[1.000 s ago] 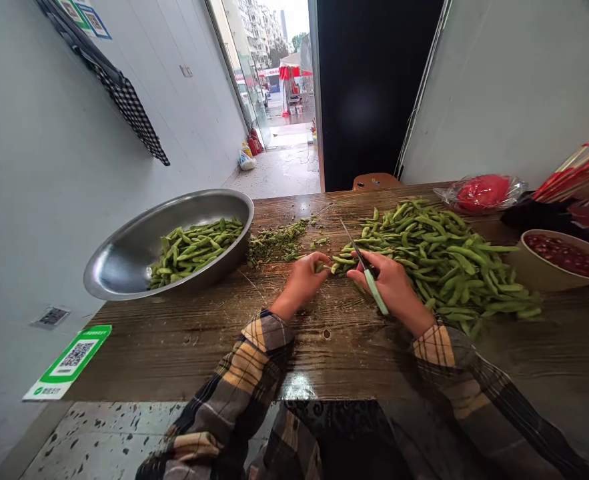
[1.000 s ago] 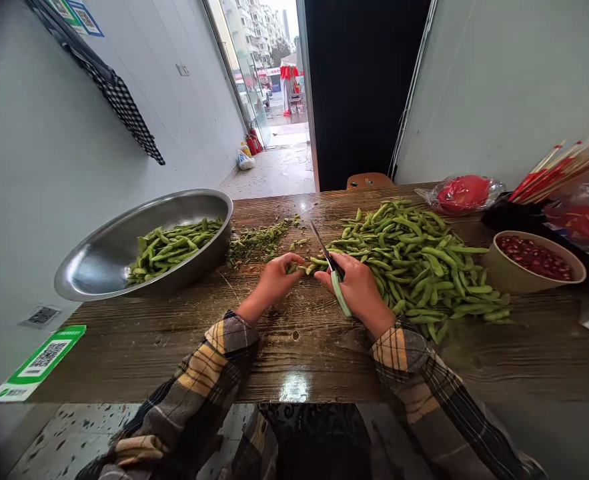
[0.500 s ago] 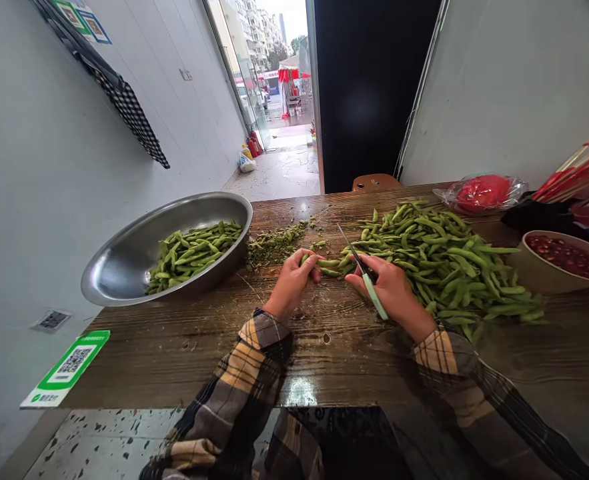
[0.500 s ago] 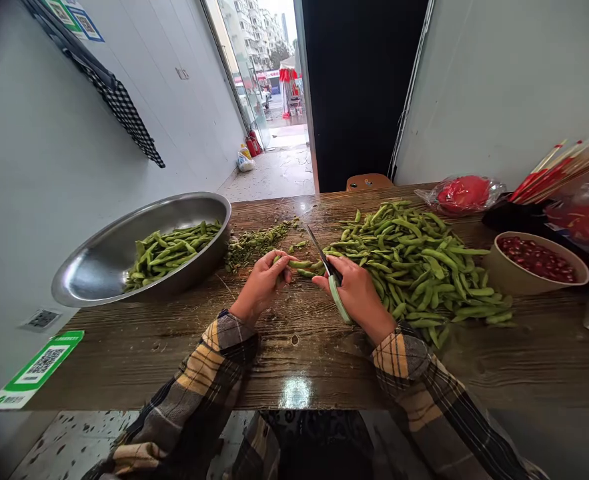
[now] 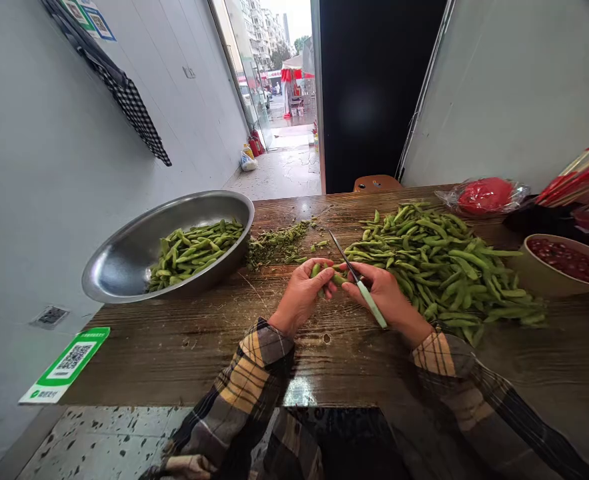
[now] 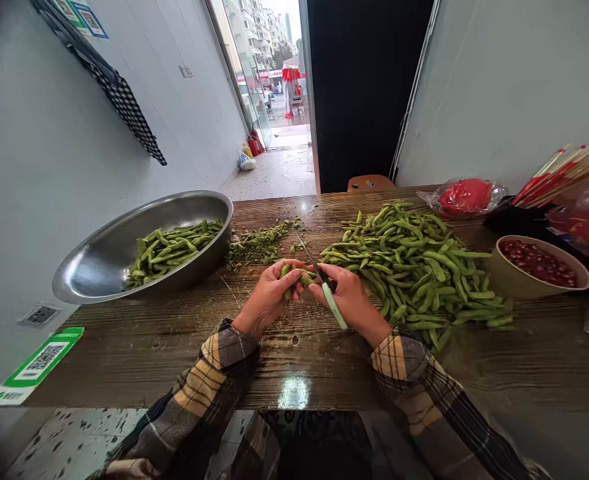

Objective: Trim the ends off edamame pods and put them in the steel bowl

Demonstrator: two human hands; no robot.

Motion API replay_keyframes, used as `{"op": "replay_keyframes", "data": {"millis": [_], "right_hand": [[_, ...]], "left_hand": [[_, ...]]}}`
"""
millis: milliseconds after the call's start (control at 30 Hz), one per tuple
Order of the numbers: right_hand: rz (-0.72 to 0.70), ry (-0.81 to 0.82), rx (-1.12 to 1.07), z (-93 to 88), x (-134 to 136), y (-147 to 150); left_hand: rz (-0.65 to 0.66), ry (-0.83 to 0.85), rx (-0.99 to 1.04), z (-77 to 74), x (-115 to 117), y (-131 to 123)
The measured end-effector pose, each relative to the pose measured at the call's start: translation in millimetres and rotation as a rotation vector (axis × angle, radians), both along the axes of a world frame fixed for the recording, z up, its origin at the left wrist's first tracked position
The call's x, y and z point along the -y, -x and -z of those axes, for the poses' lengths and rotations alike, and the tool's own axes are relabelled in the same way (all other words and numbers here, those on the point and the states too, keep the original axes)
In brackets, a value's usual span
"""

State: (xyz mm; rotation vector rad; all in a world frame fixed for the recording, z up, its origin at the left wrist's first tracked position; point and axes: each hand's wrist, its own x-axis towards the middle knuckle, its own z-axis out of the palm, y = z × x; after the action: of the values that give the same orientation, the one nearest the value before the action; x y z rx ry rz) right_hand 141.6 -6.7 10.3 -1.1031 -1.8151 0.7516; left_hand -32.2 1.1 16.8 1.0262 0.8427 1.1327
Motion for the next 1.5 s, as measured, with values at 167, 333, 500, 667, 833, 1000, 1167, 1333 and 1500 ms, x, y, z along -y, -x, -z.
{"op": "replay_keyframes", "data": {"millis": [167,333,500,667,833,1000,1167,1333,1500], "right_hand": [[0.038,0.007,-0.042,0.9,1.4,2.4],[0.031,-0.025,0.007,2.6,0.3,1.5],[-0.050,-0.058,0.098,6.0,-1.5,-5.3],[-0.097,-0.064,0.178,6.8,-2.1,-10.5],[-0.075,-0.067,0.198,3.1,-2.3,-12.4],[-0.056,-0.063,0.182,-0.5,-1.7,-13.6],[-0.072,-0.039,0.174,-0.6,-1.8,-13.7],[-0.085,-0.027,0.194,0.7,-2.0,-13.7],[-0.136,-0.054,0.237,2.7,-2.0,-13.7]], "left_hand": [[0.064,0.059,0.077,2.1,1.8,-4.8],[0.034,0.065,0.104,4.3,1.5,-4.3],[0.020,0.001,-0.033,3.8,-1.2,4.1],[-0.062,-0.098,-0.129,3.3,-2.7,9.2],[-0.045,-0.131,-0.164,-1.4,-2.3,11.7],[-0.071,-0.153,-0.175,-5.5,-1.6,15.6],[-0.033,-0.140,-0.203,-6.0,-0.7,15.5],[-0.039,-0.147,-0.171,-5.7,-1.2,15.0],[0.026,-0.229,-0.381,-9.3,0.6,15.3]]}}
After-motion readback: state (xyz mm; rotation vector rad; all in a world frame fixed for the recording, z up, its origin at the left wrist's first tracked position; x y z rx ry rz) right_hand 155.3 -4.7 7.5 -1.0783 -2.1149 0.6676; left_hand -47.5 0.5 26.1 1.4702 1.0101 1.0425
